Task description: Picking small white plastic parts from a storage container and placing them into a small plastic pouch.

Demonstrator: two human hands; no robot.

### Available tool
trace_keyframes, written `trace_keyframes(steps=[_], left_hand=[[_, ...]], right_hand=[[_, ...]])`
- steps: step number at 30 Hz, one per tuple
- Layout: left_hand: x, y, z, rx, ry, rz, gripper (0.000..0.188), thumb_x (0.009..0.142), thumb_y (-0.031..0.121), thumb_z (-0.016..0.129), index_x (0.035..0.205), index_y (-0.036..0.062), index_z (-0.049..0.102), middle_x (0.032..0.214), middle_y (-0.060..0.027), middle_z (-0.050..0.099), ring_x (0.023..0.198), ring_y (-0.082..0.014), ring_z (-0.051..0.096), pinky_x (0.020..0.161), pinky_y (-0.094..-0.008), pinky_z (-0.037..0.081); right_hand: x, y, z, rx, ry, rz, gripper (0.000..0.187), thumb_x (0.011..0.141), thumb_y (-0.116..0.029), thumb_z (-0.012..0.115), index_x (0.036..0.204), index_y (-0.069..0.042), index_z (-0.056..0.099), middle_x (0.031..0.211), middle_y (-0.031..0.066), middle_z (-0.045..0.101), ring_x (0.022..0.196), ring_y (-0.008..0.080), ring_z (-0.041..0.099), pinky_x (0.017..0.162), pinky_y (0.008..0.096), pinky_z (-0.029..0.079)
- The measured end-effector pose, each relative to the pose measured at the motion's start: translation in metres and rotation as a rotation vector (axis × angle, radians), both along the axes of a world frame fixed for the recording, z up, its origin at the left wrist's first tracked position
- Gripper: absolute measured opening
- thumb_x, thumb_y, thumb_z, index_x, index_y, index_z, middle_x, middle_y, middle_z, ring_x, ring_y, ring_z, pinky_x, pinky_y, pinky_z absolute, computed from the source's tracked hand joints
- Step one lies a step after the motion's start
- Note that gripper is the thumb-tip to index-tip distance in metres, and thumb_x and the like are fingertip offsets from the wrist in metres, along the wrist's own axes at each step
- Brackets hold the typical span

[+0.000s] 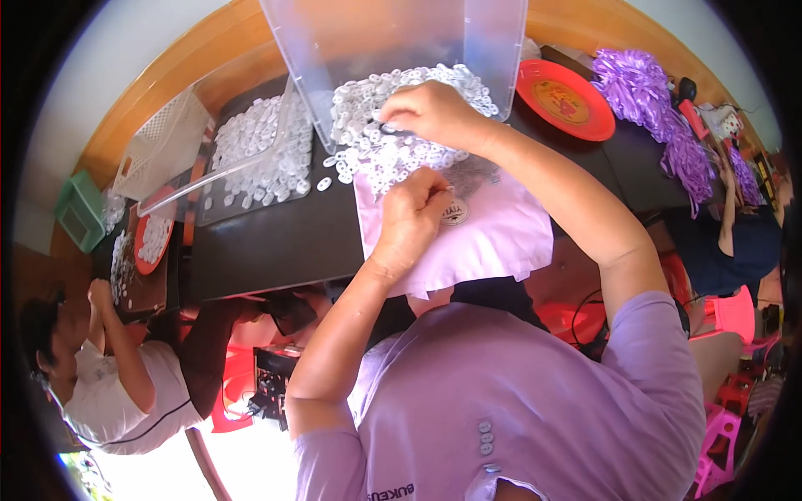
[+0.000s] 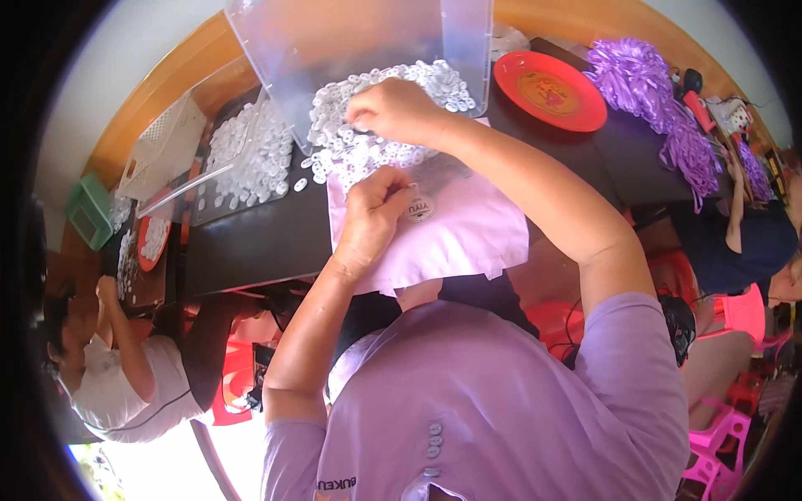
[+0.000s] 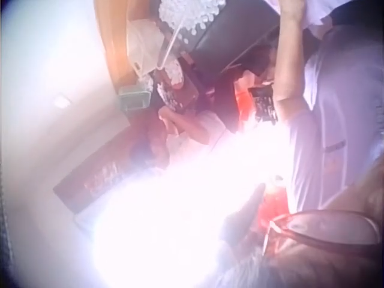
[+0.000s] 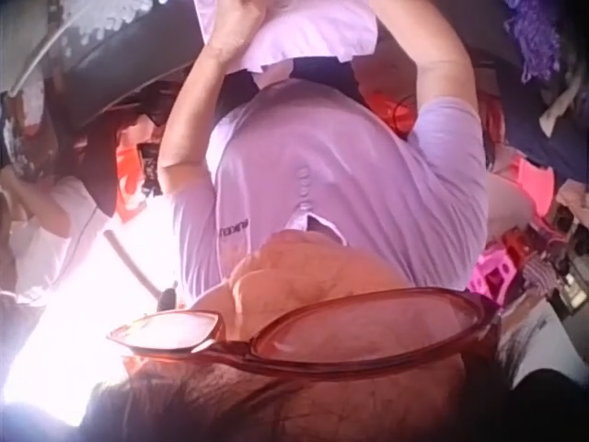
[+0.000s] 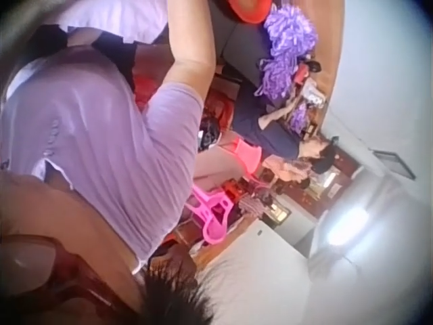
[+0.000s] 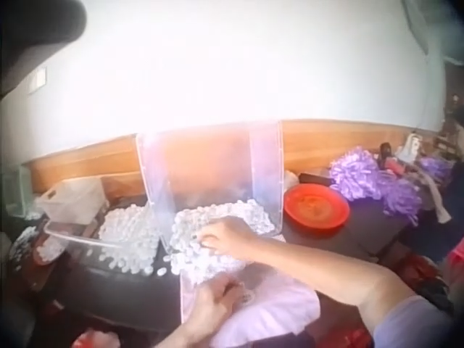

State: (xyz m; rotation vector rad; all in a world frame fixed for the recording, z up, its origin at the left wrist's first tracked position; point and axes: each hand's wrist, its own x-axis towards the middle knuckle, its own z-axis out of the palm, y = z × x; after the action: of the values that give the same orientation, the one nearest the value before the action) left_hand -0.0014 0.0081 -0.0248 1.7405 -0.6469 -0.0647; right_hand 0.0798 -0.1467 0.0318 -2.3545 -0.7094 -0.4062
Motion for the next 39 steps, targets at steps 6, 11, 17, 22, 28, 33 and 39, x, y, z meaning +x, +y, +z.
trace_keyframes(steps=[6, 11, 17, 22, 28, 33, 39], left_hand=[[-0.001, -0.003, 0.001, 0.108, -0.193, 0.017, 0.010, 0.079, 0.008, 0.064, 0.087, 0.0019, 0.063, 0.079, -0.0170, 0.066, 0.073, -0.0348, 0.065, 0.066, -0.0421, 0.050], [0.001, -0.008, -0.008, 0.116, -0.352, 0.027, 0.013, 0.077, 0.009, 0.063, 0.088, 0.0028, 0.066, 0.082, -0.0178, 0.067, 0.076, -0.0363, 0.065, 0.068, -0.0444, 0.051], [0.003, -0.010, -0.011, 0.128, -0.432, 0.067, 0.013, 0.077, 0.008, 0.061, 0.087, 0.0035, 0.067, 0.084, -0.0183, 0.067, 0.077, -0.0373, 0.065, 0.068, -0.0463, 0.051], [0.000, -0.004, -0.002, 0.172, -0.304, 0.034, 0.011, 0.077, 0.009, 0.061, 0.086, 0.0039, 0.065, 0.085, -0.0175, 0.067, 0.079, -0.0375, 0.065, 0.069, -0.0469, 0.051], [0.000, -0.004, -0.003, 0.196, -0.358, 0.045, 0.007, 0.078, 0.010, 0.059, 0.081, 0.0033, 0.061, 0.084, -0.0169, 0.065, 0.077, -0.0370, 0.064, 0.070, -0.0467, 0.050], [0.001, -0.007, -0.005, 0.165, -0.330, 0.021, 0.008, 0.078, 0.010, 0.059, 0.082, 0.0038, 0.061, 0.085, -0.0170, 0.065, 0.076, -0.0369, 0.064, 0.069, -0.0468, 0.050], [0.002, -0.006, -0.006, 0.178, -0.323, 0.029, 0.008, 0.078, 0.010, 0.059, 0.083, 0.0038, 0.062, 0.085, -0.0174, 0.066, 0.076, -0.0371, 0.064, 0.070, -0.0465, 0.050]], right_hand=[[0.004, 0.081, 0.011, -0.557, -0.065, 0.196, 0.017, 0.082, -0.018, 0.063, 0.093, -0.008, 0.070, 0.093, 0.0082, 0.068, 0.082, 0.0312, 0.066, 0.069, 0.0446, 0.051], [0.009, 0.104, 0.004, -0.746, 0.005, 0.171, 0.022, 0.085, -0.030, 0.063, 0.091, -0.009, 0.068, 0.088, 0.0116, 0.065, 0.082, 0.0338, 0.065, 0.067, 0.0477, 0.050], [0.010, 0.104, -0.006, -0.669, -0.069, 0.209, 0.017, 0.082, -0.029, 0.065, 0.085, -0.012, 0.065, 0.087, 0.0100, 0.064, 0.080, 0.0328, 0.065, 0.066, 0.0473, 0.049], [0.016, 0.079, 0.002, -0.639, -0.175, 0.094, 0.005, 0.076, -0.017, 0.063, 0.077, -0.012, 0.063, 0.081, 0.0076, 0.064, 0.077, 0.0311, 0.065, 0.063, 0.0485, 0.048], [0.008, 0.084, 0.019, -0.737, 0.002, 0.029, 0.026, 0.074, -0.021, 0.068, 0.099, -0.013, 0.068, 0.083, 0.0110, 0.069, 0.080, 0.0319, 0.066, 0.067, 0.0469, 0.049], [0.012, 0.101, 0.019, -0.742, 0.145, 0.095, 0.058, 0.071, -0.031, 0.074, 0.125, -0.014, 0.062, 0.094, 0.0129, 0.071, 0.091, 0.0311, 0.067, 0.076, 0.0459, 0.049], [0.017, 0.103, 0.023, -0.733, 0.266, 0.168, 0.042, 0.066, -0.026, 0.078, 0.103, -0.011, 0.065, 0.086, 0.0089, 0.069, 0.087, 0.0292, 0.066, 0.074, 0.0450, 0.048]])
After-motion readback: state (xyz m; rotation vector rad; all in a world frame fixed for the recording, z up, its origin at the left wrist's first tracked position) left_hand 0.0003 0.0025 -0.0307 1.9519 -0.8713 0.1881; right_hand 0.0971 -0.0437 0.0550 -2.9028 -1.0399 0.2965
